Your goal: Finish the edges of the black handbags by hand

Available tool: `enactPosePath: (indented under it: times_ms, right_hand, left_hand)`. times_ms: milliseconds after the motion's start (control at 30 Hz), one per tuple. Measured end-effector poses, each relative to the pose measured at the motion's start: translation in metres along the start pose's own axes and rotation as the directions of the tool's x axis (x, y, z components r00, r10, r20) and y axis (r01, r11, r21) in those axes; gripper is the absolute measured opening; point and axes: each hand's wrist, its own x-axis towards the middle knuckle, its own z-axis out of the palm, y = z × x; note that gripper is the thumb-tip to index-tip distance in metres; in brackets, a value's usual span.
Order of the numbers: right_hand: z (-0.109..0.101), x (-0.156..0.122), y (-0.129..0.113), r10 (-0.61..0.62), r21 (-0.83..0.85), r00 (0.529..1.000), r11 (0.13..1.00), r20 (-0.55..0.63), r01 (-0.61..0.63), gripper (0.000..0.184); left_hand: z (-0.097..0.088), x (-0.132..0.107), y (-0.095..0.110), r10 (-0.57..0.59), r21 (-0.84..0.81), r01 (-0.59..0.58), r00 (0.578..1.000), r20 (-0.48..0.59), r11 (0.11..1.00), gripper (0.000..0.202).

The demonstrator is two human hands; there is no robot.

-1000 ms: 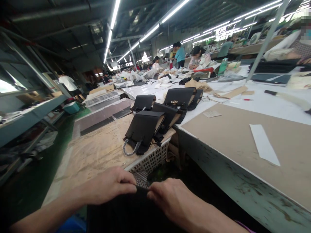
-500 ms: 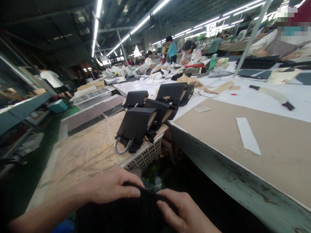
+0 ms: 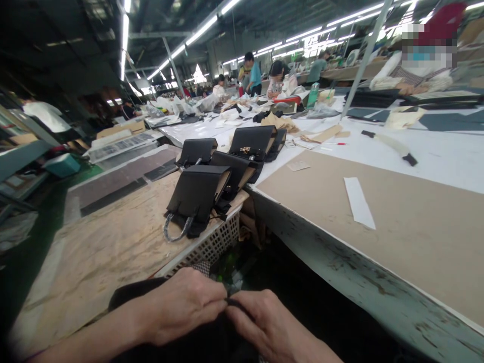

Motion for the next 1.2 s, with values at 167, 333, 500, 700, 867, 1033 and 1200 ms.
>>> enactPosePath:
  times_ms: [167,333,500,700,867,1033,1200]
  right_hand:
    - [0.003,0.000,0.003,-0.068,-0.012,0.997,0.998,0.025,0.068,0.038]
    - [0.002,-0.001,0.001,-0.011,0.097,0.999,0.995,-0.037,0.015,0.039]
    - [-0.009,-0.015,-0.007,0.161,0.398,0.987,0.906,-0.006,-0.145,0.027]
    - [-0.002,-0.022,-0.002,0.179,0.467,0.980,0.877,-0.091,-0.117,0.032]
    - [0.002,-0.019,-0.001,0.143,0.432,0.981,0.899,-0.133,-0.073,0.033]
    - [0.002,-0.018,0.003,0.137,0.398,0.975,0.916,-0.174,-0.057,0.032]
    - [0.004,-0.016,0.011,0.106,0.367,0.974,0.930,-0.199,-0.027,0.031]
  left_hand:
    - [-0.003,-0.003,-0.012,0.061,-0.086,-0.057,0.997,0.043,0.995,0.035]
    - [-0.003,-0.002,-0.014,0.038,-0.195,-0.030,0.998,0.040,0.980,0.039]
    - [-0.004,0.000,-0.014,-0.082,-0.310,0.098,0.994,0.065,0.945,0.035]
    - [0.001,0.001,-0.014,-0.101,-0.358,0.116,0.993,0.059,0.927,0.015]
    - [0.002,0.002,-0.007,-0.096,-0.482,0.074,0.995,-0.022,0.873,0.014]
    - [0.012,0.006,-0.005,-0.027,-0.451,-0.022,0.995,-0.100,0.892,0.010]
    - [0.017,0.009,-0.007,-0.034,-0.459,-0.035,0.989,-0.141,0.888,0.007]
